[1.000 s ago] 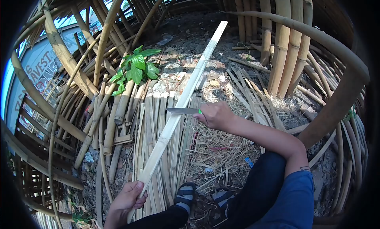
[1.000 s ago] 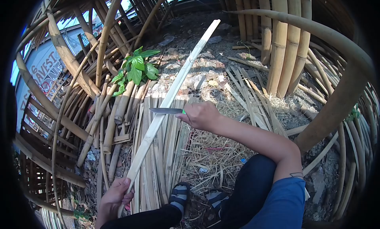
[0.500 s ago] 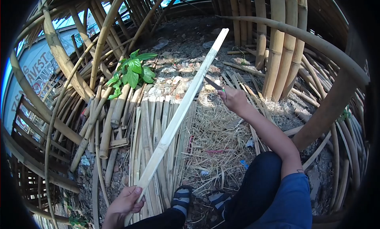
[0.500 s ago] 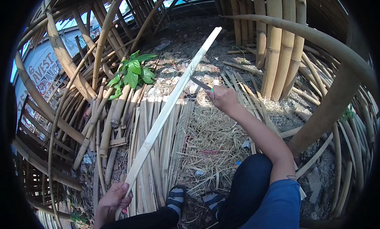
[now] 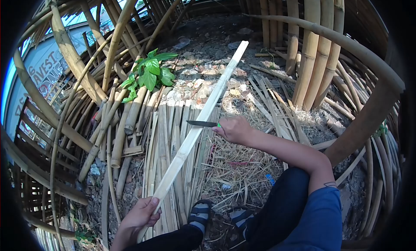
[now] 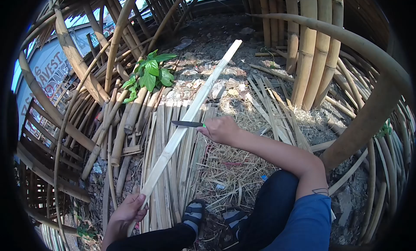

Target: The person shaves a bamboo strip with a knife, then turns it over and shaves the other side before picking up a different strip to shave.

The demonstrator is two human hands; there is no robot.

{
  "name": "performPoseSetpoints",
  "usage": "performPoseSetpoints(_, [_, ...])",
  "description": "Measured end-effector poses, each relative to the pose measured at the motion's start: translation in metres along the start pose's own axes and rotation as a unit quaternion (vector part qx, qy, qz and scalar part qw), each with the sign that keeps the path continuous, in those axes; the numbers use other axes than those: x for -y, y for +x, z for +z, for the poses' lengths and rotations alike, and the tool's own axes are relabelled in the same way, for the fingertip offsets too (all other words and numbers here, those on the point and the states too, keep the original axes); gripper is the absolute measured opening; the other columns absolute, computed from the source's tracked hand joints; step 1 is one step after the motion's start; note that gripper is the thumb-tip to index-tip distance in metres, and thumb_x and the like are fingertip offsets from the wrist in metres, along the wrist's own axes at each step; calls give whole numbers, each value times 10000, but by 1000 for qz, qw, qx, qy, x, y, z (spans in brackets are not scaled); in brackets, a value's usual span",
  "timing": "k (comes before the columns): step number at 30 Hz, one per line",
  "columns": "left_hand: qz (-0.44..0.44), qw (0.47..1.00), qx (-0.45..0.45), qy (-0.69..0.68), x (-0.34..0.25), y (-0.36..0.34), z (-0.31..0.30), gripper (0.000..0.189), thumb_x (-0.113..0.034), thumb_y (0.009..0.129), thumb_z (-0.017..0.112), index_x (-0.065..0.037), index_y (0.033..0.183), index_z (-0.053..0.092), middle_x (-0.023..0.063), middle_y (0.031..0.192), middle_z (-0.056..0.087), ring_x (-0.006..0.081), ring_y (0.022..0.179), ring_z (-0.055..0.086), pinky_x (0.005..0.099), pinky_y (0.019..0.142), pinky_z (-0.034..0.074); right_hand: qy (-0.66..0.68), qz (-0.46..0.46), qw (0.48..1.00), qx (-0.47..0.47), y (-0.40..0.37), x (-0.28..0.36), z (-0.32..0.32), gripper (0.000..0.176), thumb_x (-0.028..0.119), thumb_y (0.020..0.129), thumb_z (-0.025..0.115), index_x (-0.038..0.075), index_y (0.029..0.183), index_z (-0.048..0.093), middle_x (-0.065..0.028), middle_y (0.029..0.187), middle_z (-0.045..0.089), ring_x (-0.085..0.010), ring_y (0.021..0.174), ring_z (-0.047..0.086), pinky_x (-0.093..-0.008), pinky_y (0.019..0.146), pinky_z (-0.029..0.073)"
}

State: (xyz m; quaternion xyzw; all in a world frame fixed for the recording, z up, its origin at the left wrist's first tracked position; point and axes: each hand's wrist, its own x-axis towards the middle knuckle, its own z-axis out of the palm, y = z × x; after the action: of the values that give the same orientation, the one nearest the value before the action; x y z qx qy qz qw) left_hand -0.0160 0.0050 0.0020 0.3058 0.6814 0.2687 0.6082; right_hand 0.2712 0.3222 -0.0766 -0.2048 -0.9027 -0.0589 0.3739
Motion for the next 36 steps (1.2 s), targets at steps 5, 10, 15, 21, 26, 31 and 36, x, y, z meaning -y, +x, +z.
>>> performPoseSetpoints(5, [-14, 1000, 14, -3, 0, -4, -2, 488, -476, 1045, 457, -17, 887, 512, 8, 567, 406, 86, 435, 333, 248, 401, 287, -66, 69, 995, -26, -15, -45, 0, 479, 456, 1001, 517, 64, 729, 556, -113, 533, 576, -312, 437, 596, -426, 400, 466])
performPoseSetpoints(10, [-11, 1000, 10, 0, -2, -4, 2, 467, -451, 1050, 462, -17, 886, 511, 8, 566, 406, 87, 435, 331, 250, 399, 286, -106, 23, 993, -48, -18, -66, -11, 471, 439, 1003, 521, 69, 713, 544, -101, 533, 581, -299, 440, 598, -423, 405, 471])
performPoseSetpoints(15, [-12, 1000, 17, -8, 7, -10, -3, 474, -473, 1045, 456, -36, 876, 522, -2, 537, 387, 82, 414, 302, 252, 383, 250, -174, 163, 971, -34, -28, -116, -38, 470, 418, 1024, 485, 50, 752, 591, -153, 589, 621, -326, 476, 618, -439, 423, 480])
performPoseSetpoints(21, [-45, 997, 59, -38, 16, 1, -11, 444, -445, 1048, 465, -34, 900, 543, 8, 542, 410, 89, 429, 335, 244, 398, 279, -102, 289, 952, 17, -39, -100, -24, 539, 441, 1047, 397, 10, 826, 634, -223, 642, 637, -413, 616, 652, -521, 582, 517])
performPoseSetpoints(26, [-43, 997, 53, -35, 14, 3, -6, 443, -443, 1048, 466, -32, 900, 542, 15, 545, 421, 97, 423, 339, 247, 395, 294, -22, 139, 987, 76, -19, -31, -19, 507, 450, 1033, 434, 29, 823, 624, -191, 596, 624, -394, 548, 639, -500, 531, 516])
performPoseSetpoints(31, [-28, 999, 34, -9, 17, 0, -8, 432, -442, 1049, 462, -40, 905, 528, 20, 547, 422, 98, 423, 343, 246, 397, 306, -51, 72, 995, 55, -12, -44, -15, 520, 478, 1017, 467, 39, 767, 593, -132, 541, 606, -357, 469, 622, -459, 451, 499])
performPoseSetpoints(36, [-20, 1000, 7, -5, 15, -7, -10, 379, -368, 1065, 464, -18, 930, 516, 13, 593, 433, 87, 444, 362, 240, 409, 307, -105, 132, 985, 43, -26, -82, -16, 539, 492, 1013, 472, 39, 747, 595, -155, 561, 612, -357, 505, 635, -471, 473, 503])
